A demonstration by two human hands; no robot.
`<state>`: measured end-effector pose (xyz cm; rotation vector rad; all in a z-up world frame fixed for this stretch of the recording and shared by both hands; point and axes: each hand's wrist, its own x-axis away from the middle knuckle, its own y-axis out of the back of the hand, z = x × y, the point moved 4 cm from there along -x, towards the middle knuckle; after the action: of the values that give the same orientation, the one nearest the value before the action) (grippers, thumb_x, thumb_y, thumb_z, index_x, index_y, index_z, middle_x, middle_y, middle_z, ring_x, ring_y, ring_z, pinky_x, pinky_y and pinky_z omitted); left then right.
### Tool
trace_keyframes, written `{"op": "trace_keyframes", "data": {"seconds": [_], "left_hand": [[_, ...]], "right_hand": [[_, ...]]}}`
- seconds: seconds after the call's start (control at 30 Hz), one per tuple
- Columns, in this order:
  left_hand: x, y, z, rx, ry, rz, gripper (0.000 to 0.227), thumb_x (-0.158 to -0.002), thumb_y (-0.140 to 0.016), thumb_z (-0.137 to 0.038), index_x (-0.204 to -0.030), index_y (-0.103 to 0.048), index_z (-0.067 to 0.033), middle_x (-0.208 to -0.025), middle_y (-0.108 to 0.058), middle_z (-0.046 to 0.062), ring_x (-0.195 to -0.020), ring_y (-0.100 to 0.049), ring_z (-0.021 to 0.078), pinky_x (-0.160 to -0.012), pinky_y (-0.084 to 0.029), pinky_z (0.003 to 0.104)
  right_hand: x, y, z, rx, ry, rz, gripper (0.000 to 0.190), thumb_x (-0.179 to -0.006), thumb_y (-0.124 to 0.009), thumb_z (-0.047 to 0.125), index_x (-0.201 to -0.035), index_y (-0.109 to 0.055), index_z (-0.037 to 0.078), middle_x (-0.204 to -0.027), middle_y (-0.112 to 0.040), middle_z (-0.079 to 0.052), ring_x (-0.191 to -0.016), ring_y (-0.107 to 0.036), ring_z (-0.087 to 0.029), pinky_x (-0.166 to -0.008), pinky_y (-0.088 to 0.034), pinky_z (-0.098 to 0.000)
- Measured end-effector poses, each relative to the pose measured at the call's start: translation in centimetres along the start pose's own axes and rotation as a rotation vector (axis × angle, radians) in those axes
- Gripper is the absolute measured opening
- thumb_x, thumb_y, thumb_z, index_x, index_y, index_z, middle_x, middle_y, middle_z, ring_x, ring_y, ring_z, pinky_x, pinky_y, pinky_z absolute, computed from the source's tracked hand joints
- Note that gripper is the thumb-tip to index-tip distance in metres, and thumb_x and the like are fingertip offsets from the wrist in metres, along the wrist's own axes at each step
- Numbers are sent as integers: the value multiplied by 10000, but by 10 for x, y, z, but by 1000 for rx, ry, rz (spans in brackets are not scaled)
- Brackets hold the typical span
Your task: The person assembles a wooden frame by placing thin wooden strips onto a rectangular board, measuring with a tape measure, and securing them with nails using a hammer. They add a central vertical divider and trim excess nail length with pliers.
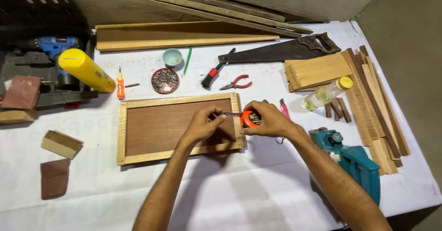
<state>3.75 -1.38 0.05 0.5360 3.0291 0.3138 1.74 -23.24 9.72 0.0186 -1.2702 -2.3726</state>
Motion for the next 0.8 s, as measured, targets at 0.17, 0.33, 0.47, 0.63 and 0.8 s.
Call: {"op": "trace_keyframes", "data": {"seconds": [0.17, 0.33, 0.47, 0.63, 0.8], "left_hand": [[-39, -66, -29, -38, -3, -67, 366, -933, -721, -232, -1239, -682, -36, -931, -741, 52, -810, -687, 140, -726, -578, 309], [-70, -90, -30, -133, 51, -115, 464, -945, -698, -240, -1355, -601, -46, -979, -738, 84, -838, -703, 158, -743, -583, 333], [-86, -93, -27, -185, 75, -130, 537, -916, -720, -247, -1397, -570, -60, -991, -751, 92, -821, -685, 181, -734, -570, 360], [-91, -86, -17, -203, 105, -154, 533, -914, -735, -248, -1393, -574, -79, -977, -756, 86, -822, -687, 163, -738, -570, 354], [-80, -73, -13, -138, 175, -194, 487, -915, -714, -242, -1357, -585, -84, -972, -700, 71, -846, -708, 157, -737, -597, 352]], "right_hand": [[-6, 28, -47, 39, -4, -99, 672, -710, -888, 463, -1166, -640, 37, -1073, -718, -175, -997, -702, -309, -868, -579, -419], [-42, 28, -133, 72, -72, -246, 691, -734, -888, 457, -1191, -617, 14, -1086, -688, -186, -1034, -662, -340, -900, -545, -448], [-64, 17, -177, 123, -94, -308, 686, -748, -888, 404, -1233, -597, 17, -1148, -638, -197, -1118, -578, -366, -969, -480, -473], [-74, -4, -207, 168, -99, -327, 684, -779, -860, 372, -1292, -581, 17, -1224, -592, -200, -1188, -529, -371, -1016, -452, -480], [-63, -3, -181, 250, -73, -497, 627, -779, -858, 321, -1284, -616, 38, -1328, -530, -197, -1280, -455, -378, -1080, -302, -570]]}}
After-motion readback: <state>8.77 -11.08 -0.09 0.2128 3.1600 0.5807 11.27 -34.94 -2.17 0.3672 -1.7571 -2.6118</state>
